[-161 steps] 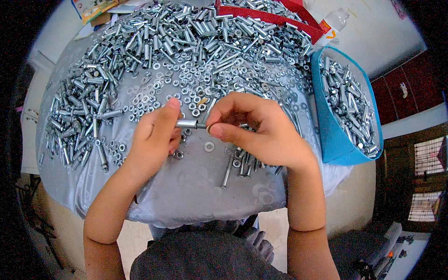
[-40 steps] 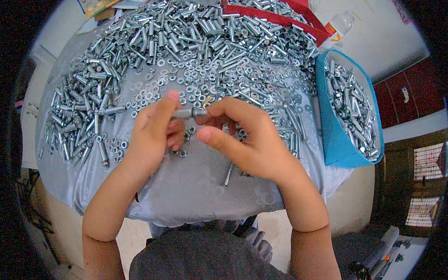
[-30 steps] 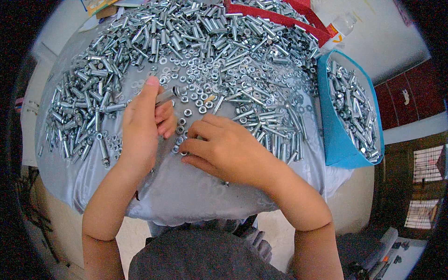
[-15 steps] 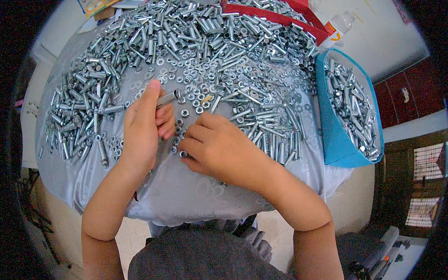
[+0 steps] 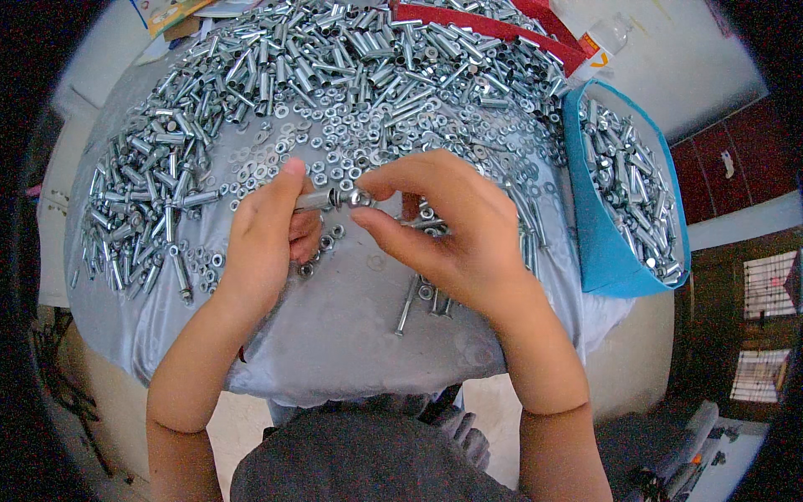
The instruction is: The person sits at a table covered with a large pile of metal bolts, nuts, and washers. They repeatedly pick up a bolt, thread a washer and nut onto it, and place the assembled fastener into a blue plastic bin. The person continues this repetitive assembly process throughout the video.
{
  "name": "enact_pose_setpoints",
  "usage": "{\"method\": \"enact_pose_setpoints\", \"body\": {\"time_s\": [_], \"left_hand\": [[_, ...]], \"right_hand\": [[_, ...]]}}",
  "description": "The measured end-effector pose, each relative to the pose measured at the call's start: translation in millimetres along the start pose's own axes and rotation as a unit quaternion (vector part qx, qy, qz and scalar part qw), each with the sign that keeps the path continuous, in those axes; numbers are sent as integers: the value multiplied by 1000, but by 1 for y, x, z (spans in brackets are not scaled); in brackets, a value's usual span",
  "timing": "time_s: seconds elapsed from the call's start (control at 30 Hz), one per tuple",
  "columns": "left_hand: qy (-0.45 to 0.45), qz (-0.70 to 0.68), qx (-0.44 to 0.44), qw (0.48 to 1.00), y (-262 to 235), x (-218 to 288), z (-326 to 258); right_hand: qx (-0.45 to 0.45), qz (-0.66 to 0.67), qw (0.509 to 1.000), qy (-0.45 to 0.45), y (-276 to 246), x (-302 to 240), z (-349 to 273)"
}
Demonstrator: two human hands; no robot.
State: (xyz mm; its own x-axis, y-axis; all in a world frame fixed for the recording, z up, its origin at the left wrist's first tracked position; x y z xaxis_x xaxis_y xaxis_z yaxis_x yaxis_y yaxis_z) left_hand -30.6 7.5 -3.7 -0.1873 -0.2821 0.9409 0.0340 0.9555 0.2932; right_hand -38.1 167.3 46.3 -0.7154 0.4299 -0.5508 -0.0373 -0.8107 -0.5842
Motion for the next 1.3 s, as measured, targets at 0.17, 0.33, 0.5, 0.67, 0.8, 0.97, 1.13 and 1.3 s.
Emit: {"method": "enact_pose_setpoints", "body": {"time_s": [0.17, 0.33, 0.5, 0.67, 0.8, 0.97, 1.13, 1.3], "left_hand": [[-18, -24, -18, 999, -3, -2, 3], [-22, -36, -45, 998, -2, -2, 3], [-5, -12, -37, 999, -1, 0, 0], [81, 98, 19, 992, -6, -5, -1], [118, 117, -1, 986, -4, -7, -2], [109, 145, -6, 983, -3, 3, -2], [93, 134, 1, 987, -9, -1, 3], [107, 155, 3, 982, -4, -2, 4]], "right_hand": [[-17, 27, 999, 41, 7, 3, -1], [1, 76, 996, 51, 9, 8, -4], [-13, 73, 995, 62, 9, 5, -5], [-46, -8, 999, 6, 10, 1, -1], [-105, -11, 992, 62, 10, 6, -7], [-108, 40, 987, 116, 10, 7, -8], [-62, 33, 995, 65, 14, 4, -8], [-92, 33, 988, 121, 8, 2, -5]]}}
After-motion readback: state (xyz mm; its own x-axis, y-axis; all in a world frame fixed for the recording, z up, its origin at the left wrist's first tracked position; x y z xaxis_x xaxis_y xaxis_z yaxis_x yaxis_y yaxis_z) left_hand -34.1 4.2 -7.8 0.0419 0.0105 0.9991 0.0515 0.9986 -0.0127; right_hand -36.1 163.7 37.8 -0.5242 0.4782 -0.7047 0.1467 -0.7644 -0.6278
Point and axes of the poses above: each hand's wrist, its own z-axis towards the middle knuckle, its own y-axis out of the palm, x = y × z, the point moved 3 cm from there along z, towards the middle knuckle, and after that the axes turned 2 degrees about -z, right-handed, at the moved point
